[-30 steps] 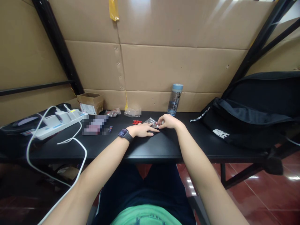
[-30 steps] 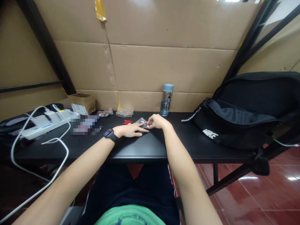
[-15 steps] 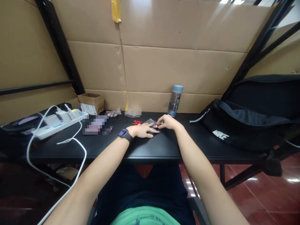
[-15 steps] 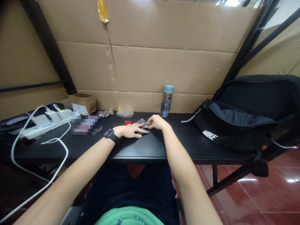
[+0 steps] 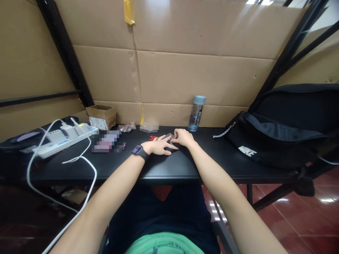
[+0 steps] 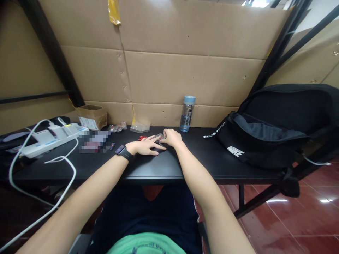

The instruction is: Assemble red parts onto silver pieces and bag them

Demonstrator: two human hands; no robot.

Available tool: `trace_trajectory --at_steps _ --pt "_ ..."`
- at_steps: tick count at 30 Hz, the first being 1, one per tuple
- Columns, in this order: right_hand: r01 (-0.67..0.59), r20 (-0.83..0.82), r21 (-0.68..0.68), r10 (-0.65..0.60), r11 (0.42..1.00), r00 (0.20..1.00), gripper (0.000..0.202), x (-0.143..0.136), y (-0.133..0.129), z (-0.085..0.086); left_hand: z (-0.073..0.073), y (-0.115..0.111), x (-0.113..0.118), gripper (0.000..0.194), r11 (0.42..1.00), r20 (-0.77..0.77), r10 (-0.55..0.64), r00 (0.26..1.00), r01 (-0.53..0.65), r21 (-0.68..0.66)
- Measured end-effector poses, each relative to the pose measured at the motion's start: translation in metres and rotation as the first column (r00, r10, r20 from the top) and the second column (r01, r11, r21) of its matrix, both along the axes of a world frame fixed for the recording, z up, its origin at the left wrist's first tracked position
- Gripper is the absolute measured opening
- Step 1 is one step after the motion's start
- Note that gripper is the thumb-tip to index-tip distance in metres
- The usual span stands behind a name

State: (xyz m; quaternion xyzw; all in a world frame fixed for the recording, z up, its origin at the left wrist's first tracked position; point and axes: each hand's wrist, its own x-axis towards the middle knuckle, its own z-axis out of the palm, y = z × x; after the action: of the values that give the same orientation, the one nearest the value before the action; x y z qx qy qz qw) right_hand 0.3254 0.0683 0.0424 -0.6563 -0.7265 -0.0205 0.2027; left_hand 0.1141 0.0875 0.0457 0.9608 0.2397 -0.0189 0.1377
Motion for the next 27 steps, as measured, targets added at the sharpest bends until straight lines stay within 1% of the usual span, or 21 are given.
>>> trace_trajectory --at_steps 3,5,8,12,17,19,20,22,24,26,27 --pt "-0.101 -0.064 -0.046 0.098 0.994 0.993 0.031 0.008 0.001 0.001 0.0 0.0 -0.001 0.05 0.998 -0.001 0.056 0.998 -0.056 -0.016" --pt "-0.133 -0.088 -0.027 0.13 0.991 0.988 0.029 0.014 0.002 0.001 -0.001 0.001 -0.001 0.049 0.997 -0.001 0.068 0.998 -0.068 -0.025" --pt "-0.111 -0.056 0.019 0.112 0.994 0.992 0.029 0.015 0.002 -0.001 -0.003 0.003 -0.001 0.049 0.998 0.0 0.059 0.998 -0.059 -0.039" --pt "-0.069 0.022 0.065 0.068 0.995 0.997 0.026 0.005 0.004 -0.004 -0.003 0.004 -0.001 0.048 0.999 0.017 0.04 0.999 -0.039 -0.038" --pt "0.027 0.037 0.07 -0.029 0.997 0.999 0.031 -0.005 0.009 -0.007 0.003 -0.002 -0.001 0.048 0.997 -0.025 0.073 0.997 -0.074 -0.035" --pt "0.008 0.009 0.05 -0.008 0.999 1.0 0.033 -0.002 0.009 -0.005 0.007 -0.004 -0.003 0.048 0.996 -0.039 0.085 0.996 -0.086 -0.029" --pt "-0.034 -0.017 0.032 0.034 0.999 0.999 0.034 0.002 0.008 -0.003 0.009 -0.003 -0.004 0.048 0.996 -0.034 0.083 0.996 -0.084 -0.018" --pt "-0.17 -0.099 -0.004 0.169 0.985 0.981 0.031 0.011 0.005 0.001 0.012 -0.001 -0.007 0.047 0.998 0.018 0.057 0.998 -0.058 0.017" --pt "-0.292 -0.199 -0.012 0.284 0.956 0.938 0.022 0.022 0.0 0.007 0.014 0.004 -0.01 0.042 0.999 0.135 -0.007 0.991 0.001 0.05" --pt "-0.315 -0.259 0.002 0.305 0.949 0.916 0.019 0.032 -0.004 0.011 0.014 0.01 -0.012 0.038 0.997 0.288 -0.073 0.955 0.061 0.052" --pt "-0.301 -0.265 0.002 0.291 0.954 0.92 0.021 0.036 -0.005 0.012 0.013 0.012 -0.012 0.039 0.997 0.358 -0.077 0.931 0.065 0.046"
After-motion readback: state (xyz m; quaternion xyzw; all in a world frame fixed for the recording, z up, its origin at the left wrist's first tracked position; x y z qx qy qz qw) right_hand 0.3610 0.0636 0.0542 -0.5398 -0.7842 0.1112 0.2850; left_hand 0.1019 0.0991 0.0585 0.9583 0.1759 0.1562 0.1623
